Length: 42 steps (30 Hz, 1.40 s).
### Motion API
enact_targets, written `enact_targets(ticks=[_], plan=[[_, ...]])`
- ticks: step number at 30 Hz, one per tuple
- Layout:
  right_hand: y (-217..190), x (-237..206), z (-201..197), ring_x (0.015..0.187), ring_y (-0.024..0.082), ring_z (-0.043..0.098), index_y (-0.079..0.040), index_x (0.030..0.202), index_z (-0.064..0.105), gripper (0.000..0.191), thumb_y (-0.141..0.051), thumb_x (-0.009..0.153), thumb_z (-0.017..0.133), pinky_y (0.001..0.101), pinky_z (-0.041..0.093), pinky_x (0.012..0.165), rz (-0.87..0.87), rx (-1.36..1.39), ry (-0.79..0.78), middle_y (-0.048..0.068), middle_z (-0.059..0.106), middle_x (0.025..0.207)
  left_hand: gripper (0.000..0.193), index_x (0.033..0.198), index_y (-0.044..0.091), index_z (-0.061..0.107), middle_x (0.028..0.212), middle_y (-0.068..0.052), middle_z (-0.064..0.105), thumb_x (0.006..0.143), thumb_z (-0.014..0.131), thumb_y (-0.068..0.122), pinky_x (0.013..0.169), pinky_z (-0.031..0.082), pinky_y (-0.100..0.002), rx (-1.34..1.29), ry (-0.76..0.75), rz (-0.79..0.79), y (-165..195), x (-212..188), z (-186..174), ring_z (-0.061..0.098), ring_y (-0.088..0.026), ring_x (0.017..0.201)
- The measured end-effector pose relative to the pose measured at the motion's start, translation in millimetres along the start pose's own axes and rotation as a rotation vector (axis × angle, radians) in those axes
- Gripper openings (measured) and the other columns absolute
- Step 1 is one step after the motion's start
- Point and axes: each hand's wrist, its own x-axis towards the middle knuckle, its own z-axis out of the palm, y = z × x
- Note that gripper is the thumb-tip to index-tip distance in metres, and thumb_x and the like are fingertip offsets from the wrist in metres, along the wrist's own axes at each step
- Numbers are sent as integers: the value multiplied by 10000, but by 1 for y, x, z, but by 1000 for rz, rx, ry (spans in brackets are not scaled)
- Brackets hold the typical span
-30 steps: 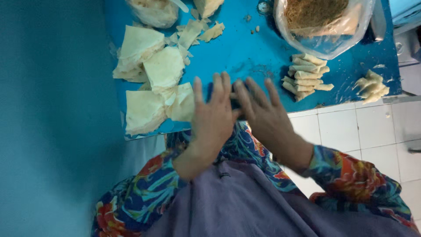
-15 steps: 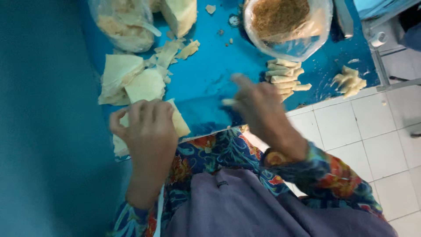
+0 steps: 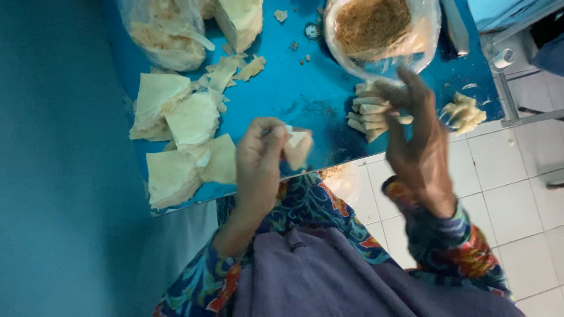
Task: The person sits on the floor at a low blue table and shapes pieces of pale dough by hand, pressing a brown filling from a plastic-lined bowl into each piece and folding and pinching the dough closed, placing finished rolled pieces in a pile on the table.
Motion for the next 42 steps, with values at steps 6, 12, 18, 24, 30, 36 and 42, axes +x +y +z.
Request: enact_targets(ticks=[6, 12, 18, 24, 30, 36, 42], plan=[[-23, -15, 39, 1088, 184, 646, -43, 1623, 226, 840, 62, 936, 697, 357, 583, 963, 321, 692, -206, 97, 610, 1148, 167, 1140, 42, 559, 1162, -228, 725, 1096, 543, 202, 836, 599, -339, -328, 19, -156, -16, -3, 8, 712, -204, 972], [-27, -2, 33, 1051, 157, 643, -44, 1585, 351, 736, 83, 932, 665, 336, 552, 935, 490, 746, -244, 72, 637, 1076, 257, 1228, 59, 542, 1186, -183, 731, 1052, 565, 246, 823, 587, -313, -274, 6, -187, -11, -9, -5, 701, -169, 979], [-54, 22, 18, 1083, 133, 619, -79, 1563, 382, 669, 68, 956, 621, 324, 541, 951, 337, 575, -409, 49, 604, 1105, 452, 1335, 38, 579, 1106, -102, 751, 948, 749, 198, 825, 568, -235, 83, -159, -136, -2, -25, -8, 699, -84, 960], [-66, 30, 12, 1032, 131, 603, -77, 1567, 391, 669, 68, 956, 621, 317, 538, 901, 289, 499, -451, 61, 578, 1087, 283, 1168, -16, 745, 923, -63, 695, 980, 782, 192, 693, 466, -234, 276, -162, -154, 3, -36, -8, 589, -72, 809], [-57, 33, 13, 1050, 136, 642, -35, 1557, 365, 641, 51, 976, 623, 314, 563, 928, 317, 646, -419, 56, 625, 1094, 220, 1112, -23, 640, 997, -62, 706, 1003, 738, 140, 769, 560, -235, -2, -149, -38, -7, -33, -4, 667, -76, 883], [-53, 34, 15, 1031, 166, 643, -55, 1589, 365, 661, 31, 997, 648, 355, 550, 894, 245, 597, -421, 93, 638, 1102, 320, 1209, -49, 541, 1013, -109, 741, 998, 701, 130, 757, 602, -254, 67, -53, -101, 4, -42, 4, 717, -115, 880], [-50, 39, 28, 1095, 251, 707, -94, 1574, 370, 664, 6, 1002, 692, 373, 579, 904, -63, 85, -349, 143, 697, 1241, 586, 1405, 36, 401, 865, -130, 760, 957, 687, 284, 641, 599, -312, 854, -16, -368, 42, -57, -6, 749, -218, 750]])
